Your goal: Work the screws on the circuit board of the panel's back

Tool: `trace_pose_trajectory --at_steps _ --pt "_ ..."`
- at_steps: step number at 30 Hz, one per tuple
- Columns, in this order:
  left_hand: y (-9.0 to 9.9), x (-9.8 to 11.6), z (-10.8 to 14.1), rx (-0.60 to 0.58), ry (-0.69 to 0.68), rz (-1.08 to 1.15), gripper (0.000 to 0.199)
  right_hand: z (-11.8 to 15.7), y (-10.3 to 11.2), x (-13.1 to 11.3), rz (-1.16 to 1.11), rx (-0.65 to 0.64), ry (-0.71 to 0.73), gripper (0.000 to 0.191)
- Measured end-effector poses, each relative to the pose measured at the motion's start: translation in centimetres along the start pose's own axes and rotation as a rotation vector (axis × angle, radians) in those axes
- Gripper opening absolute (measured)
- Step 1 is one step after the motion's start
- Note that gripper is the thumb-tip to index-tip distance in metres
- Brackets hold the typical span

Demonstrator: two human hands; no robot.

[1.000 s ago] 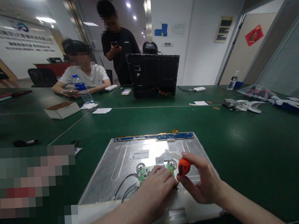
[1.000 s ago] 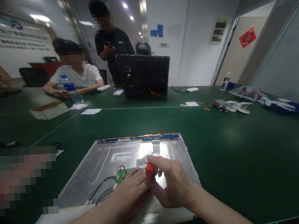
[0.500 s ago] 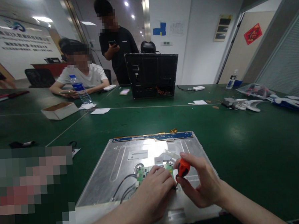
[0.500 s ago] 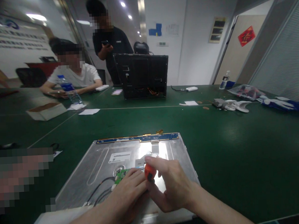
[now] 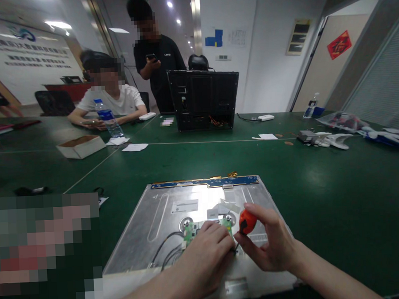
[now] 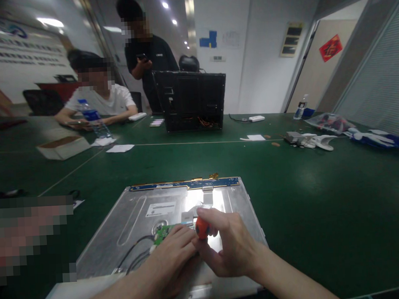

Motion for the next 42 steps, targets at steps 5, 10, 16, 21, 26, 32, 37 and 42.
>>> trace_pose_trajectory --at_steps 5,10,16,21,26,32,37,42 --pt "0.1 0.1 0.1 0.015 0.005 -0.009 0.018 0.2 -0.2 0.1 -0.010 -0.005 -0.007 0.062" --pt "0.3 0.2 0.1 0.010 0.004 -0.013 0.022 0.2 -0.2 0.3 -0.050 -0.023 -0.005 0.064" --pt "0.0 0.0 0.0 -0.016 -0.002 -0.012 0.020 0.1 -0.3 0.1 -0.108 -0.040 0.020 0.066" --pt "-0.2 -0.1 0.0 -0.018 0.024 -0.027 0.018 0.4 -0.2 0.2 -0.045 0.012 -0.013 0.064" --pt "0.1 0.1 0.1 0.036 0.011 0.006 0.019 0.4 -0.5 0.2 -0.001 -0.006 0.014 0.054" --pt "0.2 0.2 -0.2 -0.028 0.019 0.003 0.018 0.2 -0.2 1.0 -0.081 0.046 -0.078 0.046" --pt "0.2 0.3 -0.2 -0.044 0.037 -0.010 0.018 0.3 1.0 1.9 -0.075 0.148 -0.179 0.060" --pt "0.2 0.1 -0.2 -0.002 0.026 -0.025 0.019 0.4 0.5 1.6 -0.062 0.099 -0.157 0.061"
Point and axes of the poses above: each hand's wrist, its own z-axis away from the middle knuckle, its own y-axis out of the back of the hand, x = y × z, the point moved 7 cm from there along -z, towards the middle knuckle, and after that the axes turned 6 degrees about -x, right-handed, at the moved point
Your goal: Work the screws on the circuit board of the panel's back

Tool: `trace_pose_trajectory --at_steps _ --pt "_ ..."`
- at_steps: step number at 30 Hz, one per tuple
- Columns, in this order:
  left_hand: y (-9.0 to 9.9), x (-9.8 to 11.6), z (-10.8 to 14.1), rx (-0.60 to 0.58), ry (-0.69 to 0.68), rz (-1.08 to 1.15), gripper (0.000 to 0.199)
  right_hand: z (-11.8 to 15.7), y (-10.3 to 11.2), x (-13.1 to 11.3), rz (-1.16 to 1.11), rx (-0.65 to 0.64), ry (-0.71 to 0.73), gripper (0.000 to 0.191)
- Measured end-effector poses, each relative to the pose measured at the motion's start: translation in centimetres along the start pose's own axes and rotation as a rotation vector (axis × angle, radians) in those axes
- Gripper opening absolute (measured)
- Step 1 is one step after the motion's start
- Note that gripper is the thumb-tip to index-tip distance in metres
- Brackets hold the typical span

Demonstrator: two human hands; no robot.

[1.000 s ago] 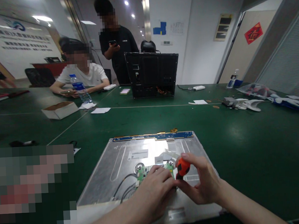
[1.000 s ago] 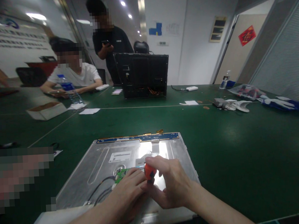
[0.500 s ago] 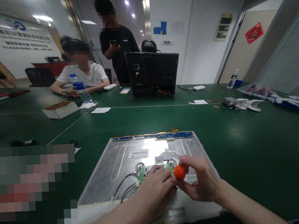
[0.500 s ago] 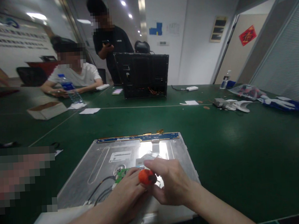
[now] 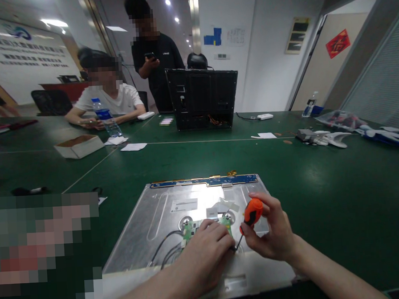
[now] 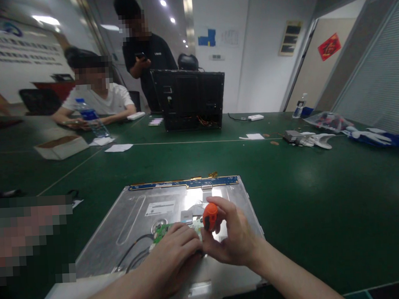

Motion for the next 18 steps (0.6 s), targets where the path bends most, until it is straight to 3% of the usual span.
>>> trace_pose_trajectory --at_steps 18 --pt "-0.01 -0.08 0.00 0.017 -0.004 -0.019 0.015 0.13 -0.57 0.01 -0.040 -0.026 0.035 0.060"
Point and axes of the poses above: each hand's wrist, its own z-axis away from the middle knuckle, its own y-axis out of the back of the hand, x = y × z, the point moved 7 cm from there along -z, towards the middle knuckle, and after that the axes turned 6 degrees about -x, right-handed, at the moved point
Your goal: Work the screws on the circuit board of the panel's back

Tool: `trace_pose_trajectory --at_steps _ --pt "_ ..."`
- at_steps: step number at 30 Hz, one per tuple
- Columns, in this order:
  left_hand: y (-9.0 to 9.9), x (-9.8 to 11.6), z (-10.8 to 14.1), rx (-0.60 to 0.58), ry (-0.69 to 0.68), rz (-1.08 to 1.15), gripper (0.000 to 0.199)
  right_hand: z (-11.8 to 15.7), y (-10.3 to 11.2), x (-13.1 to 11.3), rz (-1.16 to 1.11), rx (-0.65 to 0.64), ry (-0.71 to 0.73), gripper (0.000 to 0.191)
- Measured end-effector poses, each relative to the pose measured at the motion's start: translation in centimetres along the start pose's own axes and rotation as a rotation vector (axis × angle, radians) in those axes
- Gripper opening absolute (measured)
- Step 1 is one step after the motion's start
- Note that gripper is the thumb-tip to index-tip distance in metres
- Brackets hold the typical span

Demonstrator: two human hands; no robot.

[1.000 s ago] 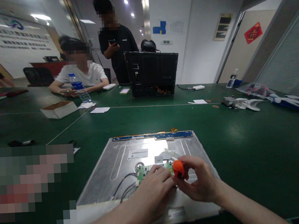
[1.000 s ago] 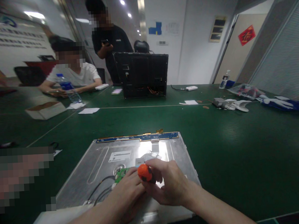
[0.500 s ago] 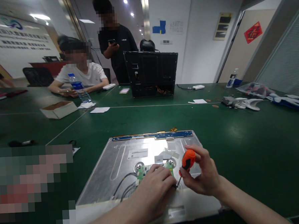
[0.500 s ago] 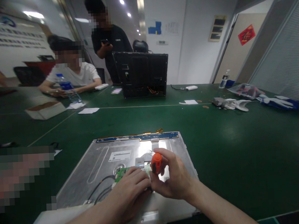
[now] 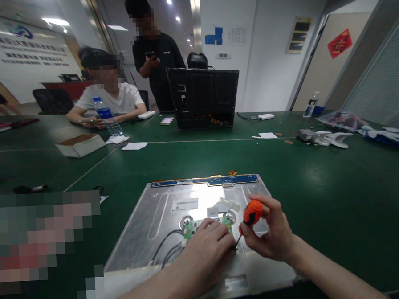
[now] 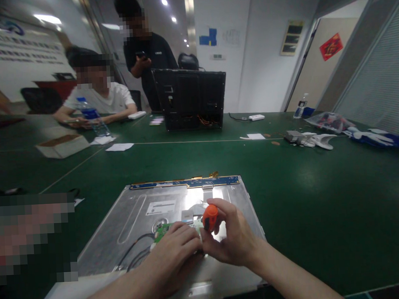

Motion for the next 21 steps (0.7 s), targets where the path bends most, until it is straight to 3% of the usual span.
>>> trace_pose_trajectory --at_steps 21 --pt "-0.53 -0.28 -0.08 -0.063 0.037 0.052 0.016 0.61 -0.14 -0.29 0.080 -0.014 0.048 0.065"
Point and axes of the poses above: each hand's wrist, its own z-axis away from the middle knuckle, its own y-axis out of the back of the hand, x = y × z, the point moved 7 cm from there along -z, towards the middle knuckle, and after that the axes turned 6 degrees about -x, right-handed, at the moved point
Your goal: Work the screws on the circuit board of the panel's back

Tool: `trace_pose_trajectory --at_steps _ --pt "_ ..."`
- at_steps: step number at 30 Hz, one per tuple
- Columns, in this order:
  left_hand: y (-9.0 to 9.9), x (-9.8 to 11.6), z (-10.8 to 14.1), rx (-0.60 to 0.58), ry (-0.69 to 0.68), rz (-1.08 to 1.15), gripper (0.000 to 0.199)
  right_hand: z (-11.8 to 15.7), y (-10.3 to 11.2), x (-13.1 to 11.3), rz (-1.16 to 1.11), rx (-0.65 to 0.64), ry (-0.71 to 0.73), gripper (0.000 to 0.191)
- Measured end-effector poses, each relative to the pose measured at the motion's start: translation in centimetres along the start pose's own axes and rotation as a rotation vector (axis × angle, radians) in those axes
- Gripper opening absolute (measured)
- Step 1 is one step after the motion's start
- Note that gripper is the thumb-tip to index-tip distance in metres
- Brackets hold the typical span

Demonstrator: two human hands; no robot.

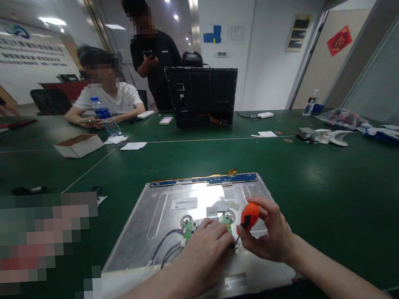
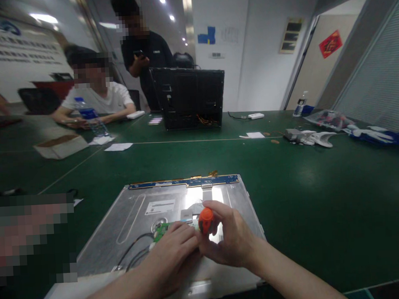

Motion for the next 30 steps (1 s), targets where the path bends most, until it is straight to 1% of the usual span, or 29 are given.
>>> trace_pose_trajectory --at_steps 6,9,13,17,20,26,30 --pt "-0.28 -0.22 0.16 0.033 -0.010 0.003 0.016 -0.28 -0.23 -0.10 -0.043 -0.028 0.020 0.067" --pt "-0.25 -0.24 0.24 0.053 -0.016 -0.015 0.015 -0.49 -0.26 -0.37 -0.097 -0.070 0.038 0.068" --pt "-0.34 -0.23 0.29 0.032 -0.010 -0.032 0.016 -0.39 -0.45 -0.43 -0.163 -0.113 0.028 0.068" --pt "-0.58 -0.32 0.22 0.027 -0.005 -0.042 0.019 0.11 -0.53 -0.05 -0.145 -0.068 0.000 0.066" --pt "-0.68 -0.39 0.18 0.031 0.003 -0.044 0.017 0.33 -0.54 0.05 -0.127 -0.040 0.004 0.065" --pt "-0.52 -0.23 0.23 0.050 -0.018 -0.070 0.018 0.20 -0.57 -0.25 -0.078 -0.067 0.032 0.061" --pt "-0.42 -0.18 0.16 0.036 -0.011 -0.079 0.018 0.20 -0.52 -0.37 -0.074 -0.061 0.040 0.059"
Point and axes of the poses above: each hand's wrist, its own z-axis away from the middle knuckle, its own y-axis out of the back of the hand, x = y × z, the point moved 7 cm from there along -z, towards the middle knuckle, and after that the axes turned 6 degrees about -x, right-handed, at the moved point
